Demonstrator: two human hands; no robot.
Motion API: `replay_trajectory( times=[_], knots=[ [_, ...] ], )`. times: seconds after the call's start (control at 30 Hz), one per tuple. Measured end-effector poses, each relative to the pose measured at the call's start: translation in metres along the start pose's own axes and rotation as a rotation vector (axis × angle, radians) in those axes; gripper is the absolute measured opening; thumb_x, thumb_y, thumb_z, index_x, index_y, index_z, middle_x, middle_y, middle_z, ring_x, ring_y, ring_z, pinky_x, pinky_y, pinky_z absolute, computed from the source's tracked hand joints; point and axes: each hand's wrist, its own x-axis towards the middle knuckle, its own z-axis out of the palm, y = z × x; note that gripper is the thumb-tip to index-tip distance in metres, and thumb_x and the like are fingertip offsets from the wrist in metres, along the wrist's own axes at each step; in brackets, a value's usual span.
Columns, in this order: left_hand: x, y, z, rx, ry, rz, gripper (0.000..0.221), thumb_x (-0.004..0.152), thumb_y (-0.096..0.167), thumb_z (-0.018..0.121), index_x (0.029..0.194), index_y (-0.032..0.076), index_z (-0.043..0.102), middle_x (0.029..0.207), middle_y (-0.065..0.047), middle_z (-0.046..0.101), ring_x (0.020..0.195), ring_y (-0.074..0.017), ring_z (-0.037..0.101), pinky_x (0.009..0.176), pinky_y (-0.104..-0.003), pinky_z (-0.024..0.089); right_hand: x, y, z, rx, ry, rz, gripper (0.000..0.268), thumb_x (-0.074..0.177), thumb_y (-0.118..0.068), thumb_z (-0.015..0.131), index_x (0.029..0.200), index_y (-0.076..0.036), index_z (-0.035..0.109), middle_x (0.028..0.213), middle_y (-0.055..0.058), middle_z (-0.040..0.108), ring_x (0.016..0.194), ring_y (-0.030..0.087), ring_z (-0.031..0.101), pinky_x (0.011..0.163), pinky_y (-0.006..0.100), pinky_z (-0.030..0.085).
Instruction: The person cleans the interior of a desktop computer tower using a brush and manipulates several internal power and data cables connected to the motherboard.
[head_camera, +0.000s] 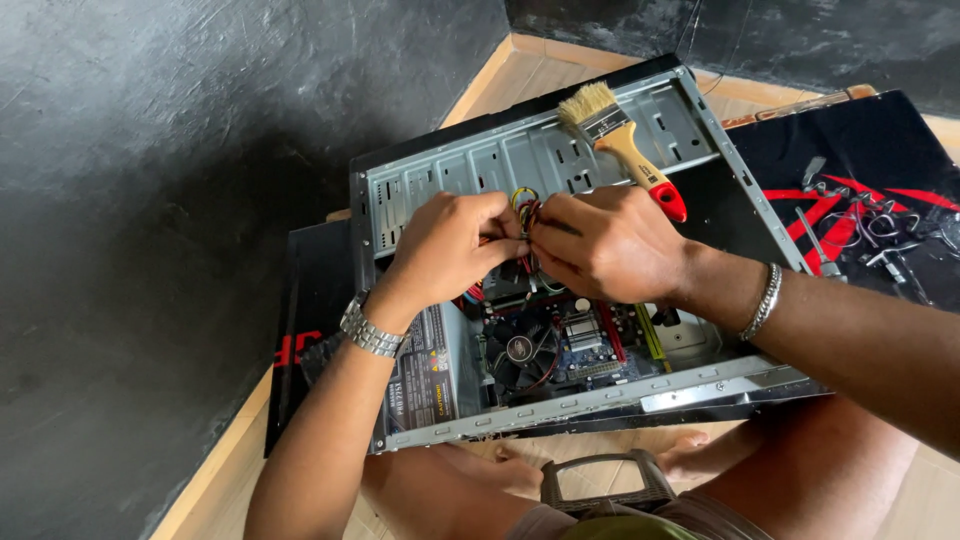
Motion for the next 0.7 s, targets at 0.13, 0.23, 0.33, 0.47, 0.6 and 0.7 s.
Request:
replay_trajectory(
  times=[0.13, 0.23, 0.33, 0.47, 0.6, 0.7],
  knots=[
    [0.002, -0.002, 0.004, 0.079, 0.003, 0.058, 0.013, 0.086, 0.026, 0.079, 0.087, 0.017, 0.071, 0.068, -0.003, 0.075, 0.074, -0.0332, 0.075, 0.073, -0.043, 0.057, -0.002, -0.001, 0.002, 0.022, -0.007, 0.005, 0.012, 0.087, -0.017, 0.075, 0.077, -0.013, 0.071, 0.083, 0.0, 0.062, 0.054, 0.014, 0.059, 0.05, 0.03, 0.049],
    [-0.002, 0.004, 0.001, 0.077, 0.0, 0.069, 0.011, 0.087, 0.024, 0.077, 0.09, 0.016, 0.07, 0.069, -0.007, 0.075, 0.075, -0.0385, 0.073, 0.074, -0.048, 0.057, -0.005, -0.004, 0.008, -0.019, 0.017, 0.03, 0.018, 0.09, -0.02, 0.072, 0.074, -0.014, 0.067, 0.079, -0.003, 0.058, 0.054, 0.016, 0.058, 0.05, 0.031, 0.047],
    [-0.004, 0.009, -0.001, 0.053, -0.008, 0.06, 0.005, 0.089, 0.021, 0.074, 0.092, 0.017, 0.071, 0.068, -0.009, 0.074, 0.075, -0.0388, 0.073, 0.077, -0.048, 0.057, -0.008, -0.003, 0.01, -0.063, 0.046, 0.049, 0.021, 0.092, -0.02, 0.07, 0.073, -0.014, 0.065, 0.078, -0.004, 0.057, 0.055, 0.015, 0.058, 0.05, 0.03, 0.047],
    [-0.005, 0.001, -0.005, 0.006, -0.04, 0.057, 0.006, 0.094, 0.021, 0.07, 0.091, 0.016, 0.07, 0.075, -0.007, 0.078, 0.072, -0.0298, 0.073, 0.077, -0.042, 0.055, -0.018, 0.008, 0.019, -0.041, 0.035, 0.159, 0.018, 0.086, -0.023, 0.075, 0.071, -0.017, 0.067, 0.08, -0.005, 0.062, 0.052, 0.014, 0.057, 0.05, 0.03, 0.046],
    [-0.005, -0.008, -0.007, -0.031, -0.033, 0.086, 0.008, 0.094, 0.017, 0.065, 0.095, 0.01, 0.064, 0.081, -0.012, 0.078, 0.078, -0.0406, 0.072, 0.075, -0.051, 0.054, -0.017, 0.017, 0.008, 0.018, -0.012, 0.313, 0.016, 0.086, -0.021, 0.072, 0.074, -0.015, 0.063, 0.08, -0.002, 0.06, 0.055, 0.023, 0.061, 0.049, 0.036, 0.047],
    [-0.003, -0.011, -0.007, -0.045, -0.036, 0.094, 0.006, 0.094, 0.017, 0.063, 0.096, 0.011, 0.062, 0.083, -0.012, 0.078, 0.079, -0.0402, 0.072, 0.076, -0.05, 0.054, -0.006, 0.012, -0.009, 0.3, -0.042, 0.394, 0.012, 0.083, -0.016, 0.074, 0.078, -0.007, 0.069, 0.074, 0.006, 0.063, 0.054, 0.028, 0.064, 0.048, 0.037, 0.047]
  ],
)
